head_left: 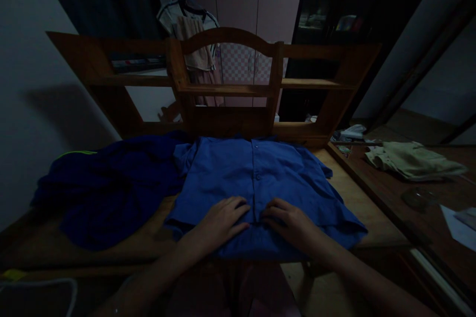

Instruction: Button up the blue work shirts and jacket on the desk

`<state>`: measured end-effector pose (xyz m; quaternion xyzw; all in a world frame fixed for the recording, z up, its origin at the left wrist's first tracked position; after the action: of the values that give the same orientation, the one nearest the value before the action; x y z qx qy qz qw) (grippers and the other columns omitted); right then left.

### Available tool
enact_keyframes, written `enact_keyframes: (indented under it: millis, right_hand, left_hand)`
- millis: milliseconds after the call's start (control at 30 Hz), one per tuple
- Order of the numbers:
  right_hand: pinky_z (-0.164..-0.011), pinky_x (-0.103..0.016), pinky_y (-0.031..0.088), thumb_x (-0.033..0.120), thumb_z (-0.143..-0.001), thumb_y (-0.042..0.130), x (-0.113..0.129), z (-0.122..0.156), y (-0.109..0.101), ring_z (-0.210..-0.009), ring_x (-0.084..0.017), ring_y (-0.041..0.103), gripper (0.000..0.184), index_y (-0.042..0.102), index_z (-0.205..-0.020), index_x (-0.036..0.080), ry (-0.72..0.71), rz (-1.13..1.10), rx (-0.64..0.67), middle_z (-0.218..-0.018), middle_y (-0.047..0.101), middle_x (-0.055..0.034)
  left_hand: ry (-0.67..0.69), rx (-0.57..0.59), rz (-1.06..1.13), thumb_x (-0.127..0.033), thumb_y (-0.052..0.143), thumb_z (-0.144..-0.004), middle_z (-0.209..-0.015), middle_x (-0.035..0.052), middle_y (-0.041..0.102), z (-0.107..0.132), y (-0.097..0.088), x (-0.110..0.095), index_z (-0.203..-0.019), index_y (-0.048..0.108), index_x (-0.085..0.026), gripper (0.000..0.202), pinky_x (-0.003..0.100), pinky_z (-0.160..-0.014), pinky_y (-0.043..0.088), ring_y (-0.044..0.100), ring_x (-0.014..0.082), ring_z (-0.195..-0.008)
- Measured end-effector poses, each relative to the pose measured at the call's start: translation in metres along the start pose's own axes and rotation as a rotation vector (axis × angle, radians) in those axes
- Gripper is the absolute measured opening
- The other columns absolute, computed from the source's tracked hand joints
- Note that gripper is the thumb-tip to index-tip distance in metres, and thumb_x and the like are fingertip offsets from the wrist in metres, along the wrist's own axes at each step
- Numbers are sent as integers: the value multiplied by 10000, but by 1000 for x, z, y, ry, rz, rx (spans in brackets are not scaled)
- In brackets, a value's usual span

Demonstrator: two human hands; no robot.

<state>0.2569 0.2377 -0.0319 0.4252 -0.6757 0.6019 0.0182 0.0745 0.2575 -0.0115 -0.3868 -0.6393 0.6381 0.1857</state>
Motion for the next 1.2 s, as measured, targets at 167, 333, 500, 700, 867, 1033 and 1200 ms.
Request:
enact_keyframes:
  millis: [167,333,500,700,867,1033,1200]
  right_hand:
    - [-781,-233,470,175,-895,557,-8,-7,15,-853,-133,581,126,664,-944,219,7,-144,-46,-939,586,-20]
    - [-830,-287,466,180,-915,508,-4,-1,22,-908,-165,563,227,656,-1081,227,21,-65,-88,-990,574,-54]
    - [-882,-330,452,229,-919,496,-7,8,21,-1000,-199,532,382,511,-1301,226,87,-102,-187,-1098,528,-87]
    - [-658,-265,447,324,-932,482,-31,11,11,-713,-144,551,327,582,-1220,207,323,-171,-280,-884,549,-42]
    - [-633,-253,423,273,-906,505,-37,5,5,-695,-147,567,229,663,-1052,195,362,-92,-290,-834,585,-35]
    - [-701,-247,425,204,-908,466,-38,-2,5,-766,-152,602,219,666,-994,181,363,45,-281,-869,624,-41]
    - [-633,-261,400,279,-908,478,-26,4,14,-785,-181,615,271,568,-1153,205,487,364,-235,-989,608,-59]
  left_hand:
    - [82,-22,-125,-315,515,-892,-1162,53,562,-1,15,-1,-1172,556,-256,289,335,-884,441,535,206,-1042]
    - [142,-13,-266,-182,469,-906,-1044,65,585,3,23,-8,-1119,575,-213,240,310,-791,443,546,192,-924]
    - [80,-36,-106,-247,465,-909,-936,53,589,4,18,-8,-1087,609,-215,231,299,-777,430,548,185,-879]
    - [-155,-117,210,-343,444,-919,-923,16,615,-10,20,1,-1022,636,-251,236,266,-768,433,585,154,-847]
    - [-232,-151,336,-361,575,-840,-967,17,613,-31,34,-2,-969,654,-246,189,255,-753,437,588,160,-868]
    - [-316,-159,406,-341,666,-757,-846,14,622,-44,43,-3,-853,663,-214,160,264,-710,422,574,165,-802]
    - [-351,-129,418,-318,692,-728,-790,5,599,-42,44,-2,-787,638,-193,149,258,-677,400,551,158,-769]
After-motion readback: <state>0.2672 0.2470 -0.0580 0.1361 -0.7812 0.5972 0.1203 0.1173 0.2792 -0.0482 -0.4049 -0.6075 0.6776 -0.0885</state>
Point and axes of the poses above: each hand's wrist, its own z-axis away from the middle knuckle, its own y-axis out of the palm, x = y × z, the point moved 5 cm from there along -z, towards the middle knuckle
